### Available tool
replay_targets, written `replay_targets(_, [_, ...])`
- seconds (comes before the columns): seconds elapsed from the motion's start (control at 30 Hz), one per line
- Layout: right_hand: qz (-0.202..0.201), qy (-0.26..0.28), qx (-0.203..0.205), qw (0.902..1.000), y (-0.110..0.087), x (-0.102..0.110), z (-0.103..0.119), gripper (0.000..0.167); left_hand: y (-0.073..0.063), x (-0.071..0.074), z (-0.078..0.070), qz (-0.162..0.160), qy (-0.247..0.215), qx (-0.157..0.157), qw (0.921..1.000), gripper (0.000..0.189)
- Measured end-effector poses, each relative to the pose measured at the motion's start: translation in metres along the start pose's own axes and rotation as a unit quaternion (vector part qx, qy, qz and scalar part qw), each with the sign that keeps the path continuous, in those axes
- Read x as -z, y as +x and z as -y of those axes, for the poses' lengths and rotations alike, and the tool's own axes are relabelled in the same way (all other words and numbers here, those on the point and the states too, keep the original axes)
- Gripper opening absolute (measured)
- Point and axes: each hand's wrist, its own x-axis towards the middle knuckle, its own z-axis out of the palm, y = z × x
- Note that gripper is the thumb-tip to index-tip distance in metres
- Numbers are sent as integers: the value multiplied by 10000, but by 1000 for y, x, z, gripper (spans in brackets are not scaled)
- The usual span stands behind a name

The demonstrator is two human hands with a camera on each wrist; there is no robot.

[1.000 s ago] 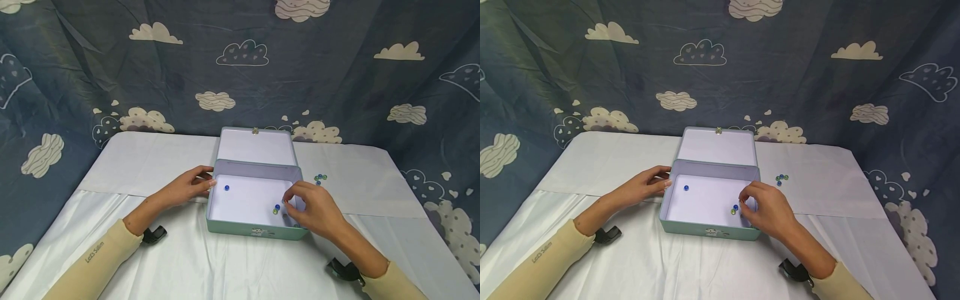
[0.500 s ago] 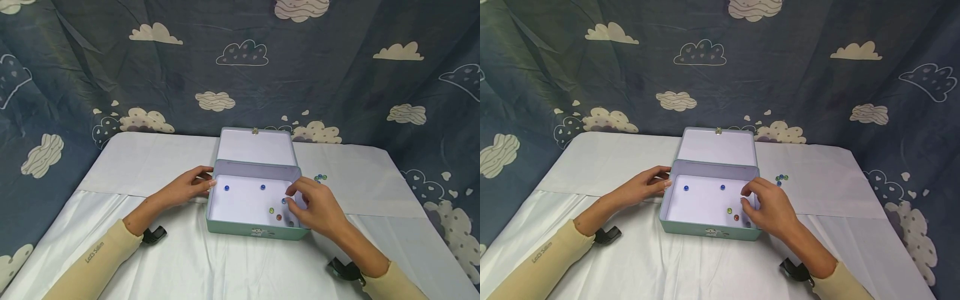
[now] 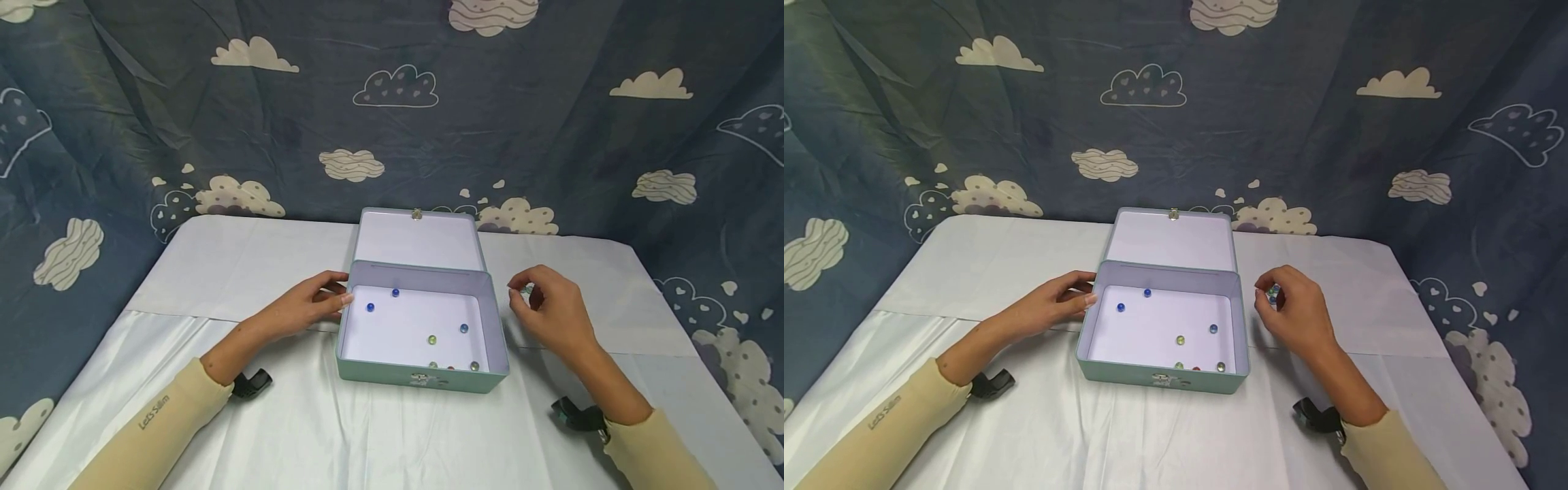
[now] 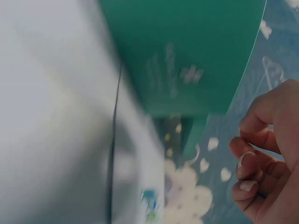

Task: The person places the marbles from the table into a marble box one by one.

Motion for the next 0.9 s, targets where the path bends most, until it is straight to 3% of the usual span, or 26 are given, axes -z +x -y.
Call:
replay_targets(0.37, [481, -330, -863, 9946, 0, -8, -45, 16, 0, -1, 1, -5, -85, -23, 10000, 66])
replay_targets(0.9, [1128, -353, -1028, 9877, -4, -12, -63, 20, 0, -1, 1, -20, -87, -10, 10000, 67])
